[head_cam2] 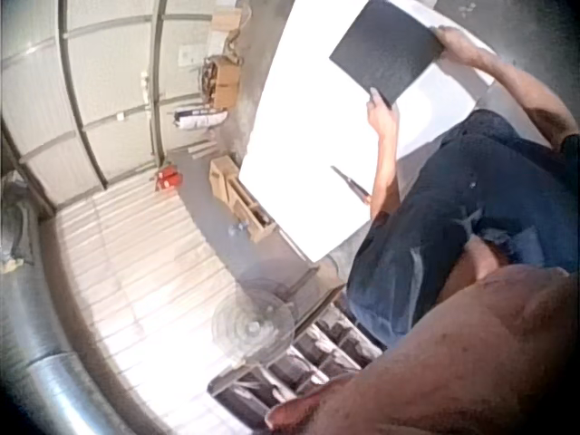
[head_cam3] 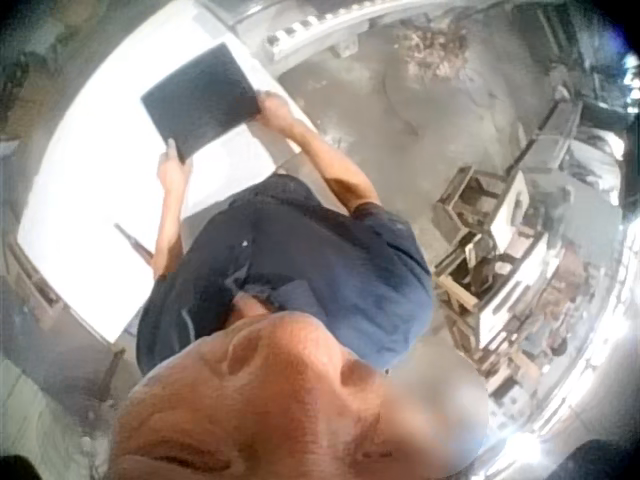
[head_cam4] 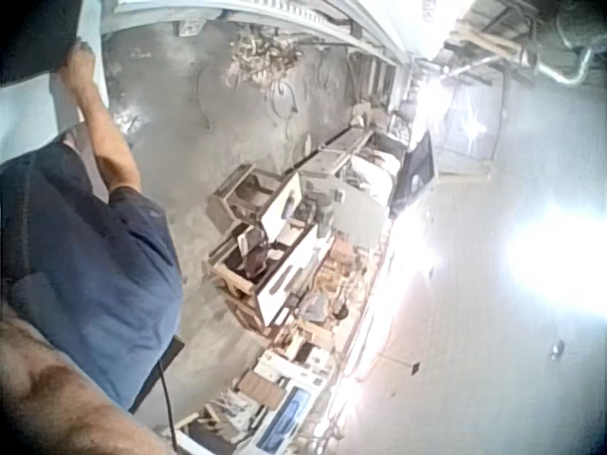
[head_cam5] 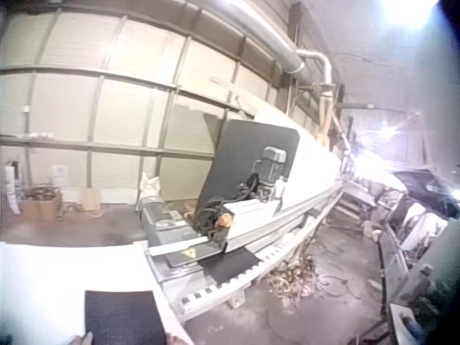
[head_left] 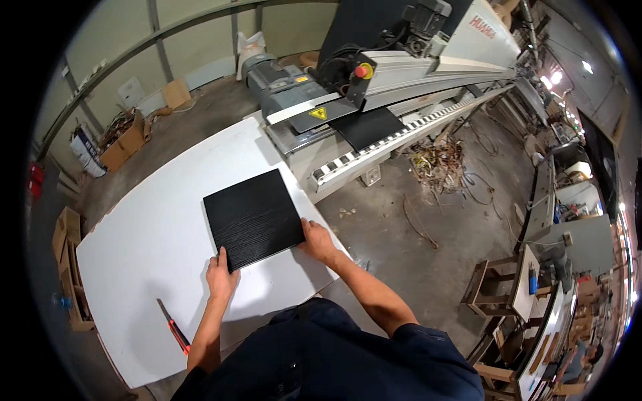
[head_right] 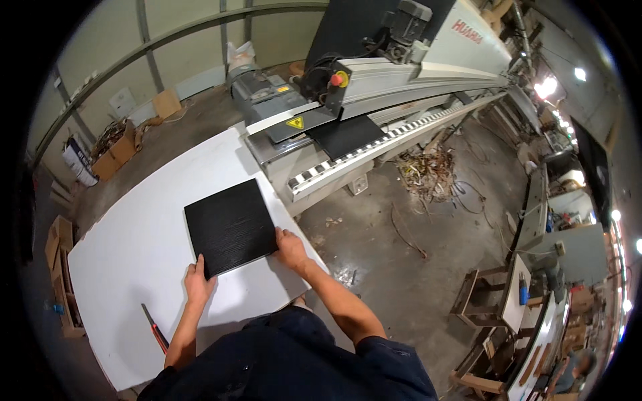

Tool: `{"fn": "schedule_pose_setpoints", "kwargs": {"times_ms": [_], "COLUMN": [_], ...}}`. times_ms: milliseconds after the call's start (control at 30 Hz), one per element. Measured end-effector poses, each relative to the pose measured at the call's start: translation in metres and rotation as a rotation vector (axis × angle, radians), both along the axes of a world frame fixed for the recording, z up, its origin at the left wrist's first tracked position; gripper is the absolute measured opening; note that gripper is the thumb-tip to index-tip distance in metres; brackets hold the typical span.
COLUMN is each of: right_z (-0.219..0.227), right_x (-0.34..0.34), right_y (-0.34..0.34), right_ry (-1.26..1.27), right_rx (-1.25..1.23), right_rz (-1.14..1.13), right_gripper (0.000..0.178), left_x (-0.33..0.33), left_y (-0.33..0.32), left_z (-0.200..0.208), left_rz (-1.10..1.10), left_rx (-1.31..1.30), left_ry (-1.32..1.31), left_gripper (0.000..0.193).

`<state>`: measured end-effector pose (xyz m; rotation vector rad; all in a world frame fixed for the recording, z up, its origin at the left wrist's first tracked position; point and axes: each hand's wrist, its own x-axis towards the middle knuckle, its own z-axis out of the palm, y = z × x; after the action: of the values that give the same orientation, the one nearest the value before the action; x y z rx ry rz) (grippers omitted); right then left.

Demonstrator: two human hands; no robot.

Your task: The person picks up black wooden panels from a stack, places them onto a white workbench to align them, and then carries the stack of panels to another location.

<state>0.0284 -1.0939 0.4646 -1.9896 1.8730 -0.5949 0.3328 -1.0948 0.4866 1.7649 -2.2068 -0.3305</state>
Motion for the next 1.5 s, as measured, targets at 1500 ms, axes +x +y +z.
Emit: {"fn": "schedule_pose_setpoints", "kwargs": {"times_ms": [1500], "right_z": [0.04], "right_x": [0.08], "right_y": [0.039], "right_ry": [-1.233], "right_rx": [0.658], "right_rz": [-0.059], "right_gripper": [0.021], "left_x": [-0.049], "left_y": [-0.042], "left_z": [0.002], "left_rz": [0.341], "left_rx": [0.429], "left_ry": [1.569], "left_gripper": [0.019]}}
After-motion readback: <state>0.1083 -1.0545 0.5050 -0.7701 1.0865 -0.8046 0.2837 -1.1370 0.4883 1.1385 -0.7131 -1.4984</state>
